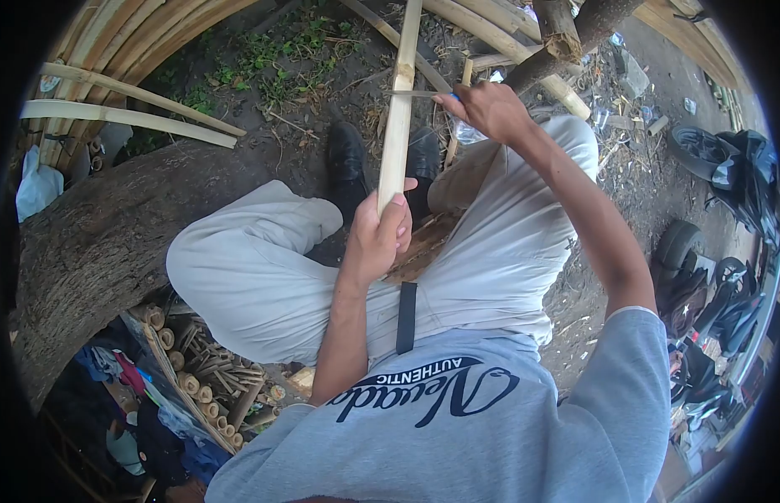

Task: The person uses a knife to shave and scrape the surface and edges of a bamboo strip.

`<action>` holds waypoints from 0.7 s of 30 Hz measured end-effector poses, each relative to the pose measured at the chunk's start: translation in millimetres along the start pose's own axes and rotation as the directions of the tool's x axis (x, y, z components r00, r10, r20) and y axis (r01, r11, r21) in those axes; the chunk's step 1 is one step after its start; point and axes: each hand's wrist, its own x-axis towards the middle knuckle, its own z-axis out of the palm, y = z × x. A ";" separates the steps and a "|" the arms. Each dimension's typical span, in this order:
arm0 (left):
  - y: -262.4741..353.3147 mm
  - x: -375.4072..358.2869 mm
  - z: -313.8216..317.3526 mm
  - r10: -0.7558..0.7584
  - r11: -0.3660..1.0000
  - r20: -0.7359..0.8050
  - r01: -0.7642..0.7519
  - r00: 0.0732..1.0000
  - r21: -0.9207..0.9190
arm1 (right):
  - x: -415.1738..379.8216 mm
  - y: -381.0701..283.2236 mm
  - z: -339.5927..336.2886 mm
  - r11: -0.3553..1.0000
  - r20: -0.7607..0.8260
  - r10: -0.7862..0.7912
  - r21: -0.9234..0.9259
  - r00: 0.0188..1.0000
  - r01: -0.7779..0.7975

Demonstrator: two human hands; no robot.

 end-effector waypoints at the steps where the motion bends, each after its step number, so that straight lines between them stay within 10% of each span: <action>1: 0.9 0.5 -0.3 0.003 1.000 -0.002 -0.003 1.000 0.000 | 0.7 -6.0 -0.6 0.997 0.009 0.071 -0.026 0.997 -0.070; 6: -9.0 4.1 -3.6 0.020 0.980 -0.063 -0.007 0.998 0.199 | -23.0 -39.8 -6.8 0.981 -0.068 0.179 -0.058 0.982 -0.183; 12: -12.5 9.1 -6.3 0.081 0.875 -0.018 -0.062 0.997 0.481 | -43.3 -111.5 -31.6 0.976 0.020 -0.060 0.211 0.998 0.055; 18: -12.5 3.9 -6.3 0.052 0.912 -0.026 -0.037 0.998 0.408 | -26.1 -101.7 -24.3 0.957 0.152 -0.231 0.212 0.961 0.197; 21: -6.2 -3.2 -0.8 0.009 0.960 0.008 -0.011 1.000 0.279 | -10.7 -56.8 2.6 0.978 -0.005 -0.067 0.199 0.998 0.066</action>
